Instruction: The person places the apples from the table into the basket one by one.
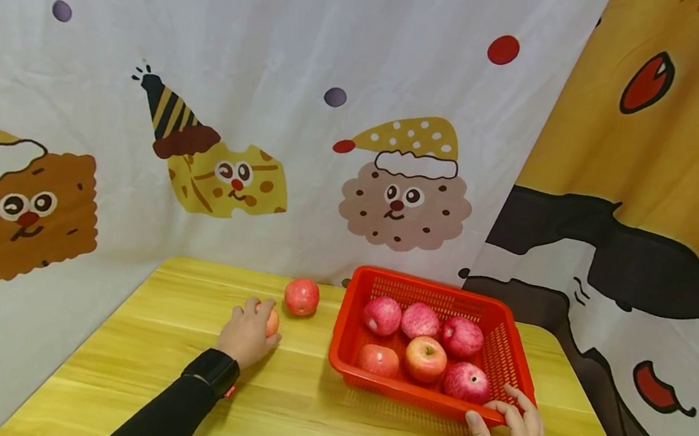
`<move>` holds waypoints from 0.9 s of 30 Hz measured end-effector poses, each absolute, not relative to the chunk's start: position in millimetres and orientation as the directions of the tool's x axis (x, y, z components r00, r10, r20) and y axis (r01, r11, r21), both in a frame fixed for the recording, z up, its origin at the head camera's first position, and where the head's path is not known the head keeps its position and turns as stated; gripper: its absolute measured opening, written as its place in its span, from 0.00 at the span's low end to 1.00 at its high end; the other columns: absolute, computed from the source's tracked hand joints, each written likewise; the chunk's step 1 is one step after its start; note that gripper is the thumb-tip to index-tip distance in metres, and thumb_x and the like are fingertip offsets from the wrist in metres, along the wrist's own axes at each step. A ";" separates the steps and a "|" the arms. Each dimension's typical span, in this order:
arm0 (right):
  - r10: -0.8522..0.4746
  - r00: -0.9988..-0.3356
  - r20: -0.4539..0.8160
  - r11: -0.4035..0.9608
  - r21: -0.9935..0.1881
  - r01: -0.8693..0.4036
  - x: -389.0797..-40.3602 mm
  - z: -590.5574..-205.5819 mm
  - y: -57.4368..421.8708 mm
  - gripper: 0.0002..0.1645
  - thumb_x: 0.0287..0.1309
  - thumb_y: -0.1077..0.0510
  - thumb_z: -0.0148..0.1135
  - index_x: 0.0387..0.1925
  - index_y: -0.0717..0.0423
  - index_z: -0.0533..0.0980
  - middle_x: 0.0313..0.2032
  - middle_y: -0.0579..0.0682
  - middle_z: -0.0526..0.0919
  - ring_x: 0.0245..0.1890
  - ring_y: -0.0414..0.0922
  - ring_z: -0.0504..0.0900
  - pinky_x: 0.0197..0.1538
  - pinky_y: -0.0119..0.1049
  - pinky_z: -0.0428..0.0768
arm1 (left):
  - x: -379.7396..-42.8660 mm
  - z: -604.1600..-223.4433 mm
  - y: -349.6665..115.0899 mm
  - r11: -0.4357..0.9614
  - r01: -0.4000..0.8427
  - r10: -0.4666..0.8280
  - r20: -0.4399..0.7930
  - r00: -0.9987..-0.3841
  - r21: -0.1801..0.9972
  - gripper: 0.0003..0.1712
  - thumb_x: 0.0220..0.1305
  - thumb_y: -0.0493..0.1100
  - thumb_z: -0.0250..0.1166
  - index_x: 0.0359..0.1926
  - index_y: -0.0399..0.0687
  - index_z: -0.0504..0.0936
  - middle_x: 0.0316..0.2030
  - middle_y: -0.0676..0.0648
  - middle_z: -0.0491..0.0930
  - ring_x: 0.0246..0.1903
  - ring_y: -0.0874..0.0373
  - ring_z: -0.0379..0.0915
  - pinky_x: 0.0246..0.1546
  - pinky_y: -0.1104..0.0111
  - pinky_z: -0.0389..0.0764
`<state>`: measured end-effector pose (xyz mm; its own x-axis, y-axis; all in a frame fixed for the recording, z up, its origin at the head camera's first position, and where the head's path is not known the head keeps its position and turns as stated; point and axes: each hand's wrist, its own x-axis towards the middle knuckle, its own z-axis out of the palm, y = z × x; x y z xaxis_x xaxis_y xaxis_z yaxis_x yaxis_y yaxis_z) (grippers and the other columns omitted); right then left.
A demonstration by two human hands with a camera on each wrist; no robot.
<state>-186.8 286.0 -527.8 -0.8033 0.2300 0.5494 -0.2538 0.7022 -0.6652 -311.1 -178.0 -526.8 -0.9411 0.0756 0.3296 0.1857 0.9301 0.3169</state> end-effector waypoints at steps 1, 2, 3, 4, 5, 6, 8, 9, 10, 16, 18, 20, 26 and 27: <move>0.229 -0.803 0.550 0.703 -0.664 -0.254 -186.7 -527.7 285.9 0.15 0.53 0.62 0.81 0.38 0.53 0.80 0.66 0.67 0.72 0.69 0.68 0.63 0.74 0.69 0.55 | -310.4 -527.0 -177.4 0.930 0.186 0.077 0.327 -0.942 0.317 0.39 0.62 0.51 0.80 0.68 0.42 0.75 0.60 0.28 0.75 0.47 0.29 0.76 0.39 0.45 0.86; 0.229 -0.803 0.550 0.704 -0.664 -0.254 -186.7 -527.8 285.8 0.15 0.53 0.62 0.81 0.38 0.53 0.80 0.66 0.67 0.72 0.69 0.68 0.63 0.75 0.69 0.55 | -309.7 -527.1 -176.8 0.929 0.189 0.080 0.326 -0.942 0.318 0.39 0.61 0.51 0.80 0.68 0.42 0.75 0.59 0.29 0.76 0.47 0.30 0.76 0.40 0.45 0.86; 0.229 -0.803 0.550 0.704 -0.663 -0.254 -186.7 -527.9 285.7 0.15 0.53 0.62 0.81 0.38 0.53 0.80 0.66 0.67 0.72 0.69 0.68 0.63 0.75 0.69 0.55 | -309.0 -527.4 -176.1 0.927 0.193 0.083 0.328 -0.941 0.321 0.39 0.61 0.51 0.80 0.68 0.42 0.76 0.59 0.29 0.76 0.47 0.30 0.76 0.40 0.45 0.86; 0.229 -0.803 0.551 0.704 -0.663 -0.254 -186.7 -528.0 285.7 0.15 0.53 0.62 0.81 0.38 0.53 0.80 0.66 0.67 0.72 0.69 0.69 0.63 0.75 0.69 0.55 | -308.5 -527.9 -175.4 0.925 0.198 0.086 0.329 -0.940 0.325 0.39 0.61 0.51 0.80 0.67 0.42 0.76 0.59 0.29 0.76 0.48 0.30 0.76 0.41 0.45 0.86; 0.228 -0.803 0.551 0.704 -0.663 -0.255 -186.8 -528.1 285.8 0.15 0.53 0.62 0.81 0.38 0.53 0.80 0.66 0.67 0.72 0.69 0.69 0.63 0.75 0.69 0.55 | -308.2 -528.9 -174.6 0.923 0.204 0.090 0.334 -0.938 0.325 0.39 0.60 0.51 0.80 0.67 0.42 0.77 0.59 0.30 0.76 0.48 0.30 0.76 0.42 0.45 0.86; 0.228 -0.803 0.551 0.704 -0.663 -0.256 -186.9 -528.3 285.9 0.15 0.53 0.62 0.81 0.38 0.53 0.80 0.66 0.67 0.72 0.69 0.69 0.63 0.75 0.69 0.55 | -308.1 -530.1 -173.9 0.921 0.212 0.095 0.339 -0.936 0.327 0.39 0.60 0.51 0.81 0.67 0.42 0.77 0.59 0.30 0.76 0.49 0.30 0.76 0.43 0.45 0.86; 0.227 -0.803 0.551 0.703 -0.663 -0.256 -186.9 -528.4 286.1 0.15 0.53 0.62 0.81 0.38 0.53 0.80 0.66 0.67 0.72 0.69 0.69 0.63 0.75 0.69 0.54 | -307.0 -531.2 -171.2 0.916 0.227 0.105 0.350 -0.931 0.330 0.40 0.59 0.52 0.81 0.68 0.42 0.77 0.59 0.30 0.77 0.49 0.30 0.76 0.44 0.45 0.86; 0.227 -0.804 0.550 0.703 -0.664 -0.256 -186.9 -528.3 286.1 0.15 0.53 0.62 0.81 0.38 0.53 0.80 0.66 0.67 0.72 0.69 0.69 0.63 0.76 0.69 0.54 | -306.4 -531.5 -169.6 0.914 0.237 0.112 0.357 -0.927 0.329 0.40 0.60 0.53 0.81 0.68 0.43 0.77 0.59 0.31 0.77 0.50 0.30 0.76 0.45 0.45 0.86; 0.227 -0.804 0.550 0.703 -0.664 -0.256 -186.9 -528.3 286.2 0.15 0.54 0.61 0.81 0.38 0.53 0.80 0.66 0.67 0.72 0.69 0.69 0.63 0.76 0.69 0.54 | -305.7 -531.4 -167.6 0.912 0.244 0.117 0.361 -0.925 0.329 0.40 0.60 0.53 0.81 0.69 0.44 0.77 0.60 0.31 0.77 0.50 0.30 0.76 0.46 0.45 0.87; 0.230 -0.808 0.542 0.698 -0.671 -0.251 -186.9 -529.2 287.6 0.15 0.54 0.61 0.81 0.38 0.52 0.80 0.67 0.66 0.72 0.69 0.68 0.63 0.75 0.69 0.55 | -300.0 -514.5 -146.9 0.880 0.324 0.144 0.456 -0.878 0.348 0.41 0.63 0.52 0.79 0.71 0.43 0.74 0.63 0.30 0.75 0.55 0.30 0.76 0.53 0.44 0.86; 0.231 -0.812 0.536 0.696 -0.674 -0.247 -186.9 -529.1 288.3 0.15 0.55 0.61 0.81 0.38 0.53 0.80 0.67 0.66 0.72 0.70 0.68 0.62 0.76 0.70 0.54 | -298.3 -504.0 -136.1 0.850 0.365 0.138 0.507 -0.851 0.381 0.41 0.64 0.51 0.79 0.72 0.42 0.73 0.65 0.30 0.74 0.57 0.31 0.75 0.56 0.45 0.85; 0.230 -0.815 0.533 0.695 -0.676 -0.246 -186.9 -528.9 288.8 0.15 0.55 0.60 0.80 0.39 0.52 0.80 0.68 0.66 0.71 0.70 0.68 0.62 0.76 0.70 0.54 | -296.9 -494.2 -123.6 0.810 0.417 0.137 0.560 -0.817 0.412 0.42 0.65 0.49 0.78 0.73 0.42 0.71 0.67 0.31 0.72 0.61 0.32 0.73 0.59 0.45 0.84; 0.222 -0.814 0.538 0.695 -0.672 -0.255 -188.1 -529.8 289.5 0.15 0.54 0.61 0.81 0.39 0.52 0.80 0.68 0.66 0.72 0.70 0.68 0.62 0.75 0.69 0.54 | -289.4 -474.8 -85.8 0.711 0.576 0.231 0.639 -0.733 0.403 0.44 0.65 0.49 0.77 0.75 0.43 0.68 0.68 0.35 0.70 0.65 0.37 0.70 0.62 0.47 0.85; 0.220 -0.814 0.538 0.696 -0.671 -0.255 -188.3 -530.0 289.5 0.15 0.54 0.61 0.81 0.39 0.52 0.81 0.68 0.66 0.72 0.70 0.68 0.63 0.75 0.69 0.54 | -287.9 -472.9 -80.6 0.707 0.585 0.249 0.633 -0.733 0.399 0.44 0.65 0.50 0.77 0.76 0.45 0.67 0.68 0.35 0.70 0.65 0.37 0.70 0.62 0.47 0.85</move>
